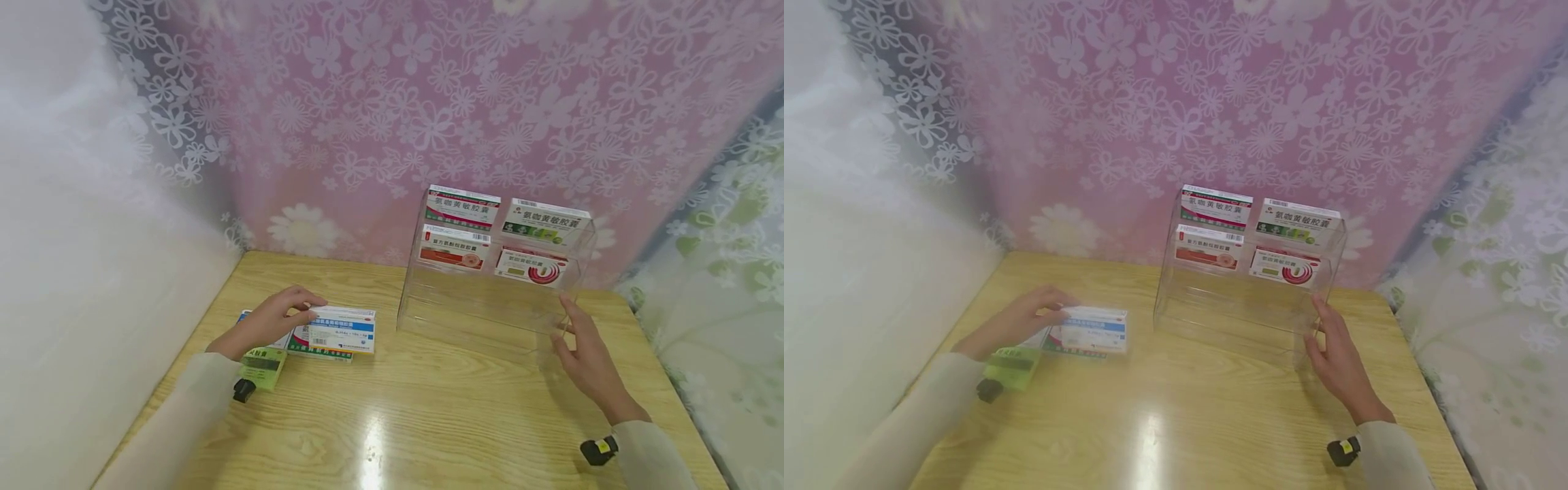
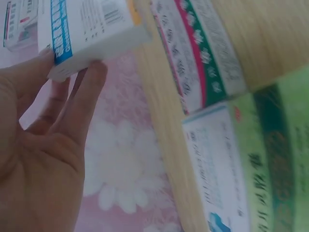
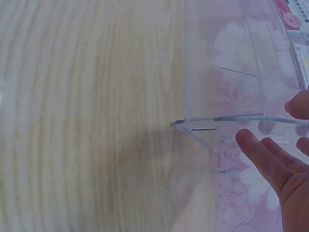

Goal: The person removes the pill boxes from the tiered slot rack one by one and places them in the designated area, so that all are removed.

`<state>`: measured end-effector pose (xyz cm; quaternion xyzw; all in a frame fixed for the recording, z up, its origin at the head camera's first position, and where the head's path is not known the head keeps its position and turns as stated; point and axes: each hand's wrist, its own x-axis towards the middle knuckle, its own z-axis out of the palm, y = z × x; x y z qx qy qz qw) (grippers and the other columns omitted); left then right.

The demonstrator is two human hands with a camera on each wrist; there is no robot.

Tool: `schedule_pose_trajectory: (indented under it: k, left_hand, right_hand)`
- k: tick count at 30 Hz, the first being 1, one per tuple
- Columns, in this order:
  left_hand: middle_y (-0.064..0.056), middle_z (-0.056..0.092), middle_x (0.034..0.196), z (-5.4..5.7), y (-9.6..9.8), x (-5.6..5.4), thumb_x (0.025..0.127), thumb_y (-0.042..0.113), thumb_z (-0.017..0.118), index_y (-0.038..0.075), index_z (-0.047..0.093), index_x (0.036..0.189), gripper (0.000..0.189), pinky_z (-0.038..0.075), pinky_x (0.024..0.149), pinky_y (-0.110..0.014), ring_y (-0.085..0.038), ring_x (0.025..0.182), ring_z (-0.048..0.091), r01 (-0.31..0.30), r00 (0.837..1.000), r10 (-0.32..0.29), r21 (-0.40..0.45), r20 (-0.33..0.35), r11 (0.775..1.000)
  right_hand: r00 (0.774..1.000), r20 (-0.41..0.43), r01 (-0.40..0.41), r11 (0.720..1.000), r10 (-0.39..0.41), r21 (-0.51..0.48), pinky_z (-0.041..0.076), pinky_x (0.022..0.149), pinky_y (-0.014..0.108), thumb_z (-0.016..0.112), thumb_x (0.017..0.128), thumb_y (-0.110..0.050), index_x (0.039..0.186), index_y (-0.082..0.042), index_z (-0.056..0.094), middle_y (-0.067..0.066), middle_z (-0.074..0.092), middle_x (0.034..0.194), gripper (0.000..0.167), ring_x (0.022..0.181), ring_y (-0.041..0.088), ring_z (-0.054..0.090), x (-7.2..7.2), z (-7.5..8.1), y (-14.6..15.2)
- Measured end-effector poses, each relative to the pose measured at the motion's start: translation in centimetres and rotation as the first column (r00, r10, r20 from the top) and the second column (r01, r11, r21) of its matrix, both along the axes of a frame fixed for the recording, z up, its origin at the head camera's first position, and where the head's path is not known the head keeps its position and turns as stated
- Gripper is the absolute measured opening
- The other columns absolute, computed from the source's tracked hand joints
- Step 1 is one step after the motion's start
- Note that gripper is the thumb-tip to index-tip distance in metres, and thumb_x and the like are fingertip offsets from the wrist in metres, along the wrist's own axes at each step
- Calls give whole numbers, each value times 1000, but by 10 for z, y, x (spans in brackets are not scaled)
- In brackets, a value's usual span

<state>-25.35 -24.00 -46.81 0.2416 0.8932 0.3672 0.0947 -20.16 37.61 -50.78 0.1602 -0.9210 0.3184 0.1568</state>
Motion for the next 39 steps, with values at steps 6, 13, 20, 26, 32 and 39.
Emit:
schedule_pose_trajectory:
  k: [6,13,20,26,32,39]
  left_hand:
    - [-12,65,141,-12,-22,12,113,25,64,18,69,143,31,63,93,-44,-23,111,71,44,984,-42,-9,175,999]
    - [-11,70,132,-25,-33,21,112,24,65,15,74,136,27,65,91,-41,-19,110,71,30,948,-15,-44,318,999]
    - [-8,70,135,-39,-44,22,113,28,63,19,77,136,28,56,93,-39,-20,117,64,51,979,-22,-139,202,989]
    - [-6,65,126,-45,-43,23,108,32,71,14,69,146,42,52,86,-35,-18,101,58,18,988,3,-128,157,992]
    - [-5,58,116,-47,-37,24,98,42,83,16,67,147,58,46,80,-37,-18,89,50,-39,993,62,-211,104,977]
    - [2,59,104,-55,-42,25,98,39,83,18,74,128,38,46,76,-30,-15,87,50,4,996,11,-173,88,985]
  right_hand:
    - [998,-52,24,999,-23,22,36,84,-8,65,105,5,174,-10,26,32,35,169,80,139,58,47,-3,-3,2]
    - [999,-26,38,999,-37,32,49,74,3,62,108,0,176,-14,21,34,35,168,80,133,58,52,-2,-4,4]
    - [998,-62,24,999,-22,30,39,81,-7,64,106,4,175,-11,23,36,36,167,82,129,58,55,-3,-5,2]
    - [997,-74,37,998,-34,43,36,83,-7,66,105,4,175,-10,23,35,38,166,83,120,57,61,-4,-6,3]
    - [996,-82,36,998,-32,43,37,82,-7,65,105,5,175,-10,23,36,39,165,83,119,57,62,-3,-5,2]
    - [997,-70,37,998,-34,46,34,86,-7,65,105,4,175,-10,21,35,38,166,83,125,57,58,-3,-5,2]
